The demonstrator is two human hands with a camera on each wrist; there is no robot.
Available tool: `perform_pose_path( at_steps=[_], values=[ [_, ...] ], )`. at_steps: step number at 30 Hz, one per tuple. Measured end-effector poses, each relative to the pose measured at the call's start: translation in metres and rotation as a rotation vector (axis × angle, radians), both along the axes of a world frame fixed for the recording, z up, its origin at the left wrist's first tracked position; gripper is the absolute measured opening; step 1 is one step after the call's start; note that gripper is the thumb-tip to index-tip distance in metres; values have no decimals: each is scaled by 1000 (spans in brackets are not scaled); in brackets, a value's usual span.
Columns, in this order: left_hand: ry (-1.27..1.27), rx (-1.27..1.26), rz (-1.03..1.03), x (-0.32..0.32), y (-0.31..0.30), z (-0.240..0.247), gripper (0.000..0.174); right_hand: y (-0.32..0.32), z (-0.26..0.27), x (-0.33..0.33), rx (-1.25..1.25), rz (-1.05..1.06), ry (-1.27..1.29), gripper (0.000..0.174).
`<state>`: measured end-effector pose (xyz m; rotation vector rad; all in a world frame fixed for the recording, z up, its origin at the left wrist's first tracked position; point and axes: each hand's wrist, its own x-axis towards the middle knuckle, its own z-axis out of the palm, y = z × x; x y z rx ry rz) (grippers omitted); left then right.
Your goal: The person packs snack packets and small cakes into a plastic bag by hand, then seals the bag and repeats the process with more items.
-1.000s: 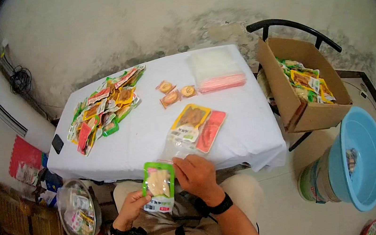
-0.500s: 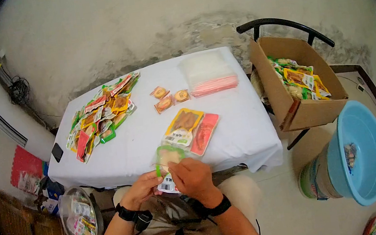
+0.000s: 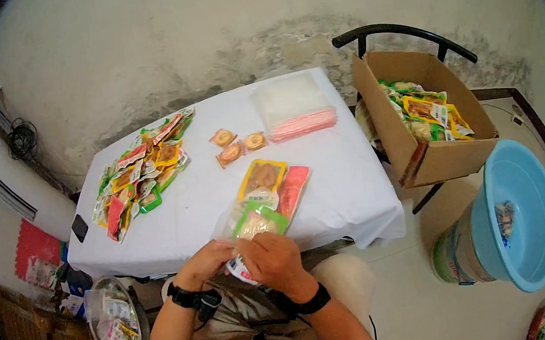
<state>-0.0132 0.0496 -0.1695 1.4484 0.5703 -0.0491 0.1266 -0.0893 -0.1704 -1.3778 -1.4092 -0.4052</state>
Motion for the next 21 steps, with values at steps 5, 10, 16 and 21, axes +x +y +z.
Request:
perform_pose_path(
  at_steps=[5,10,16,21],
  values=[
    [-98,-144,78,-25,-11,-21,29,0,-1,-1,-1,26,15,14],
    [-127,-217,125,-15,-7,-31,27,1,0,-3,2,30,3,12],
    [-213,-281,224,-5,3,-37,24,0,-4,-1,-19,8,28,20],
    [-281,-321,156,5,6,-36,21,1,-2,-3,12,18,38,21]
  ],
)
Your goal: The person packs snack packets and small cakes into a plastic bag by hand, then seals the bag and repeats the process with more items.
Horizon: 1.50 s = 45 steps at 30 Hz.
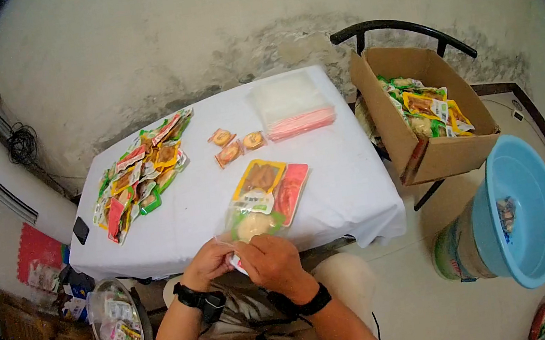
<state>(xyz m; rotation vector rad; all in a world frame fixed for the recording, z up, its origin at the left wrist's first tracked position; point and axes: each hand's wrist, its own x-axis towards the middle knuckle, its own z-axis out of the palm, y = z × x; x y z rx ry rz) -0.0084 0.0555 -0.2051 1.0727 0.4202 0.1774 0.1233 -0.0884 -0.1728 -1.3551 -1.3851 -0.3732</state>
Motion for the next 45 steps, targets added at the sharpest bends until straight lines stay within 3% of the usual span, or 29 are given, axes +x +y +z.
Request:
perform_pose_path(
  at_steps=[3,6,8,12,14,21,23,24,27,29,30,32,33,35,36,38,45],
  values=[
    [34,-121,50,25,-10,0,19,-1,2,0,-22,-1,-30,12],
    [-4,9,187,50,-11,-9,24,-1,3,1,-12,1,-26,12],
    [28,658,240,60,-9,-11,31,-1,4,2,-3,-6,-30,12],
    [84,677,244,57,-27,10,38,-3,-2,5,-47,-25,-19,21],
    [122,940,361,51,-37,15,42,-3,-1,3,-29,22,20,22],
    [-115,679,354,54,-31,10,52,3,0,1,39,12,10,23],
    [173,983,209,57,-11,7,57,3,-2,1,36,-14,-22,23],
    [173,983,211,62,-6,1,57,1,-2,1,37,-13,-23,23],
    [238,874,295,75,-11,2,55,0,1,2,-25,-32,-34,22],
    [39,856,514,71,-44,25,48,-1,3,5,37,-43,-14,21],
    [38,854,510,64,-52,29,48,-3,4,5,36,-48,-14,21],
    [-42,1363,448,52,-61,35,44,-5,6,5,-28,-37,2,22],
    [-39,1365,444,50,-61,41,44,-4,5,6,-27,-38,7,22],
    [-8,1657,194,48,-59,53,43,-1,2,5,47,-59,-19,24],
    [-4,1658,195,48,-55,50,43,-1,1,4,47,-55,-17,24],
    [-104,1897,62,51,-42,35,42,-1,0,2,29,-58,-7,23],
    [-150,1867,29,75,-42,45,43,-2,1,6,51,-58,-4,23]
  ],
)
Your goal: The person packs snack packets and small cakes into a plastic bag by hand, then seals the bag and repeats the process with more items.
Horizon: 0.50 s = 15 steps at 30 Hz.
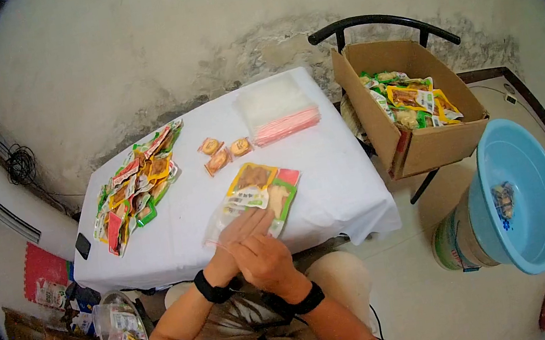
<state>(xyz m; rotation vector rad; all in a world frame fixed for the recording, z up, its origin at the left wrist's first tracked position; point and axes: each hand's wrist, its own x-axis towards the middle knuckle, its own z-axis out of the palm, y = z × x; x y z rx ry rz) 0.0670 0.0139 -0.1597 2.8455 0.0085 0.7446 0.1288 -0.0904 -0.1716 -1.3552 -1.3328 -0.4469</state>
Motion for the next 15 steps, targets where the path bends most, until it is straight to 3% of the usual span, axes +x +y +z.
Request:
perform_pose_path(
  at_steps=[8,15],
  values=[
    [54,341,118,25,16,-18,43,-3,0,4,27,-38,-50,21],
    [-129,275,100,34,20,-28,42,-2,-1,3,35,-53,-19,23]
  ],
)
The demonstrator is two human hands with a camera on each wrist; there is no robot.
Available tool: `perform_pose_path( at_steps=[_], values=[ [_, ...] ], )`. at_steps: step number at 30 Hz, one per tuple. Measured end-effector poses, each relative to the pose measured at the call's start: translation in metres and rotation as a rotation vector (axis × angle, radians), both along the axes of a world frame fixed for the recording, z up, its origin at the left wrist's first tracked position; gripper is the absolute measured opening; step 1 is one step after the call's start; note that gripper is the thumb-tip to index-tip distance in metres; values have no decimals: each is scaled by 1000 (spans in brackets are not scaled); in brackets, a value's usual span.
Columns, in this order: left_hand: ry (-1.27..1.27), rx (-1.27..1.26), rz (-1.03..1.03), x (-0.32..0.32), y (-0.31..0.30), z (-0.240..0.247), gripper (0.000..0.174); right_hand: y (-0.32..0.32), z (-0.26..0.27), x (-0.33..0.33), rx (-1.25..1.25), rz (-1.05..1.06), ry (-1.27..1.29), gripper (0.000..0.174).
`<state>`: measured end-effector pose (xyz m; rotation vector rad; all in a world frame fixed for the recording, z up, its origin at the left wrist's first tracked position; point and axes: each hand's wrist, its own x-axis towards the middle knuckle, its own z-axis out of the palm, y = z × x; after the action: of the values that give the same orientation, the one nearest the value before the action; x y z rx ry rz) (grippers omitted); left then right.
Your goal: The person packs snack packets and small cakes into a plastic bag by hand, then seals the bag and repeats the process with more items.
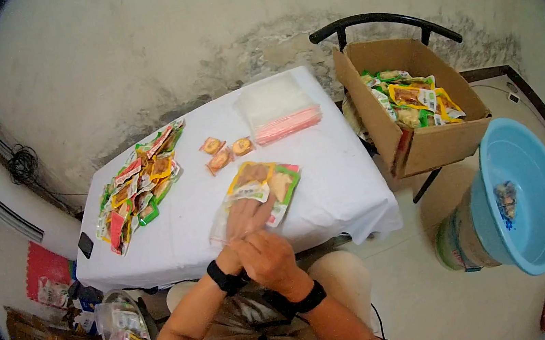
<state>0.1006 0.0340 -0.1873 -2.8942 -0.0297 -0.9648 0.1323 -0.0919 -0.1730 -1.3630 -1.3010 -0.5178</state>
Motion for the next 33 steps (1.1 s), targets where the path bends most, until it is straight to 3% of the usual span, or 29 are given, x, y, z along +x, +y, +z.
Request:
perform_pose_path(
  at_steps=[6,8,9,11,15,17,18,21,24,26,30,32,33],
  values=[
    [-3,-155,106,3,-13,-6,36,2,-2,3,-9,-25,31,22],
    [93,-523,47,-14,-6,-25,37,2,-3,6,33,-40,39,23],
    [94,-521,46,-20,-6,-28,37,1,-2,7,35,-42,39,23],
    [-218,-286,-38,-29,-8,-25,41,-2,-2,8,-4,-25,29,24],
    [-147,-247,32,-38,-12,-7,46,0,-4,6,-15,0,39,25],
    [-6,-220,199,-38,-9,-6,29,1,-5,5,-33,-5,46,24],
    [-7,-222,199,-40,-12,-1,29,0,-4,5,-34,-5,44,24],
    [1,-287,354,-50,-19,12,43,-1,-2,7,-59,-22,50,22],
    [154,-442,382,-65,-25,19,37,-1,-5,7,-54,-24,39,21],
    [724,-554,480,-69,-26,34,28,-1,-6,6,-89,-14,21,22],
    [462,-376,396,-93,-38,30,19,1,-2,5,-48,12,-17,14],
    [184,-328,108,-113,-40,30,20,-6,-7,4,-175,23,-87,17],
    [178,-335,115,-125,-36,29,20,-12,-12,1,-181,31,-92,17]
  ],
)
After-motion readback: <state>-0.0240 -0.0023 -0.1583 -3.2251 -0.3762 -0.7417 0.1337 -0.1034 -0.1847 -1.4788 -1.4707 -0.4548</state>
